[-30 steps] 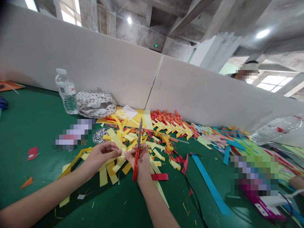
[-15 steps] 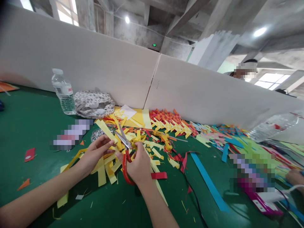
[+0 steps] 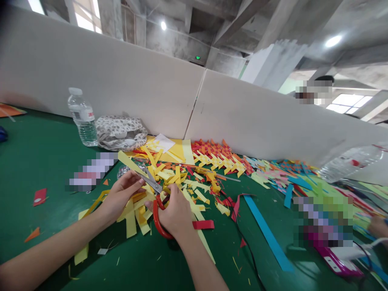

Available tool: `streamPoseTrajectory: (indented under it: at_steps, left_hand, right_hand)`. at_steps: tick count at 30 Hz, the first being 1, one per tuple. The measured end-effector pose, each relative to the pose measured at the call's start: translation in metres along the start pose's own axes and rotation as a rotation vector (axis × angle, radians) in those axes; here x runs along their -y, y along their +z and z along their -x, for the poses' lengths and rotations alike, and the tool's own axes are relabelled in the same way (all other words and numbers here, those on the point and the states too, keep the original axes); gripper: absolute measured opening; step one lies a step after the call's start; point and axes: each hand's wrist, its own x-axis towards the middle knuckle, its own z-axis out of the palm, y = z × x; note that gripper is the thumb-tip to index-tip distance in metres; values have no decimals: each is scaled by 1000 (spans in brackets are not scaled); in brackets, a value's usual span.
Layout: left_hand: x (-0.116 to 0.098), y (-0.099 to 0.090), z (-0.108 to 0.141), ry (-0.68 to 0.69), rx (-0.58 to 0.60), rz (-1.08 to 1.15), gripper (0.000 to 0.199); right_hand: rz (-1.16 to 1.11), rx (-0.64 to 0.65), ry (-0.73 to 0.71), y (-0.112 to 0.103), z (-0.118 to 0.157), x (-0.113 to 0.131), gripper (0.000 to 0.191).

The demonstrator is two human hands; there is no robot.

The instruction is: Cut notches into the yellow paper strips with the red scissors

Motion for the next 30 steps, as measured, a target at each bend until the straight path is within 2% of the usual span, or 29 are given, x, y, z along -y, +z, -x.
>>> streamPoseTrajectory:
  at_steps: [5,15,21,30]
  left_hand:
    - [-1,-1,1,-4,16,9,12]
    - [2,-2,-2,-28,-37,55,12]
    - [-2,0,0,-46,-12,18,13]
    - [-4,2,3,-147,-15,96,17]
  right_hand:
    - [-16,0,-3,-1,0,0,35]
    - [-25,-21,10,-1,0,3,35]
    - [-16,-34,4,-2,0,1,37]
    - [-21,-53,-15,-2,0,3,36]
